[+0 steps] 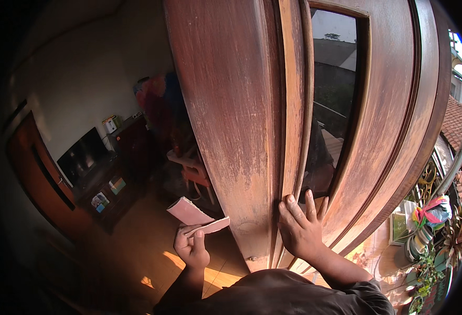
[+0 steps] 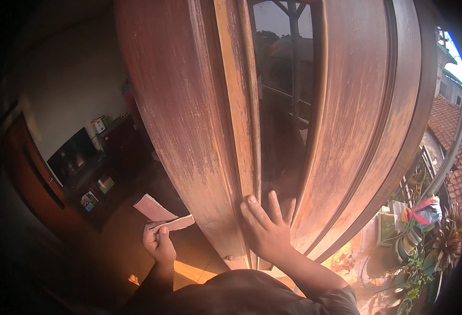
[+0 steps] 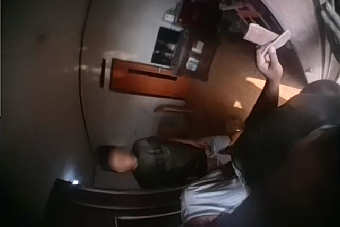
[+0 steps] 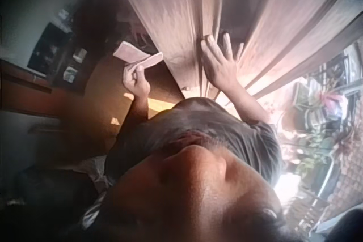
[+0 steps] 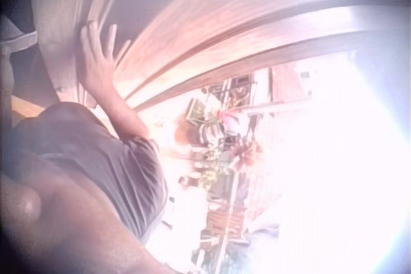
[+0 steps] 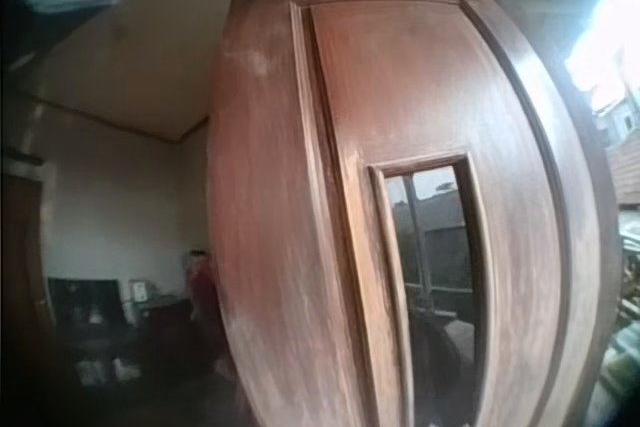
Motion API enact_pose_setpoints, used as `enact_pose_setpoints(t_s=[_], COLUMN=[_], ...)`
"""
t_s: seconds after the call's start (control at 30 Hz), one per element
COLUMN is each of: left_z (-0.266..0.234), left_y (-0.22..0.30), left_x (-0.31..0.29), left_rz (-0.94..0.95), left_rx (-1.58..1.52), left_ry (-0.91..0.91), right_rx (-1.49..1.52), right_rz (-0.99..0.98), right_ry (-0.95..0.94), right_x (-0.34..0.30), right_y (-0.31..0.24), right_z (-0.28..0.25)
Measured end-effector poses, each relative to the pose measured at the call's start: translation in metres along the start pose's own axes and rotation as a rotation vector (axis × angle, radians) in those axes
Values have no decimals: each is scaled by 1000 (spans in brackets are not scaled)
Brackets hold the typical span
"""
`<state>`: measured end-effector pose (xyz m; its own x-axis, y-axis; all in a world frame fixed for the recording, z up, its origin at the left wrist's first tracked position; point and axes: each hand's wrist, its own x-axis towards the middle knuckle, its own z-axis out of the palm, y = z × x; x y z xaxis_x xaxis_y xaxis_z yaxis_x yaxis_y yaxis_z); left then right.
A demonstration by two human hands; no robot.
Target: The person sands a wooden door using a sanding block, moving it across the surface and edges to smooth the wood. The person occasionally pauses to adjust the sanding block and continues sanding different sections of the door.
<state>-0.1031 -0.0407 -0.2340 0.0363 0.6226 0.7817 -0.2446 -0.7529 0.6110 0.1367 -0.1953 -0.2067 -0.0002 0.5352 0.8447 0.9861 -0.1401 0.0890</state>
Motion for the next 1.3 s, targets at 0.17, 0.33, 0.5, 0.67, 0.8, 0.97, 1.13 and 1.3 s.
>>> enact_pose_setpoints(t_s=[0.17, 0.33, 0.5, 0.67, 0.8, 0.97, 1.13, 1.3], left_z=[21, 40, 46, 44, 42, 40, 39, 39], left_y=[14, 18, 17, 16, 16, 17, 14, 9], left_x=[15, 28, 32, 32, 35, 41, 45, 47], left_rz=[72, 223, -12, -355, -343, -336, -214, -11], left_rx=[-217, -186, -229, -558, -477, -522, -368, -235], left_ry=[-432, -763, -865, -756, -727, -711, -693, -637], right_rx=[429, 1004, 1223, 1434, 1504, 1452, 790, 713], right_rz=[21, 261, 519, 695, 702, 703, 394, 396], right_ry=[236, -17, -203, 7, 35, 15, 42, -83], right_x=[8, 27, 34, 33, 28, 23, 28, 36], right_y=[-14, -29, -46, -49, -49, -57, -64, -75], right_z=[-22, -30, -25, -21, -22, -27, -25, -26])
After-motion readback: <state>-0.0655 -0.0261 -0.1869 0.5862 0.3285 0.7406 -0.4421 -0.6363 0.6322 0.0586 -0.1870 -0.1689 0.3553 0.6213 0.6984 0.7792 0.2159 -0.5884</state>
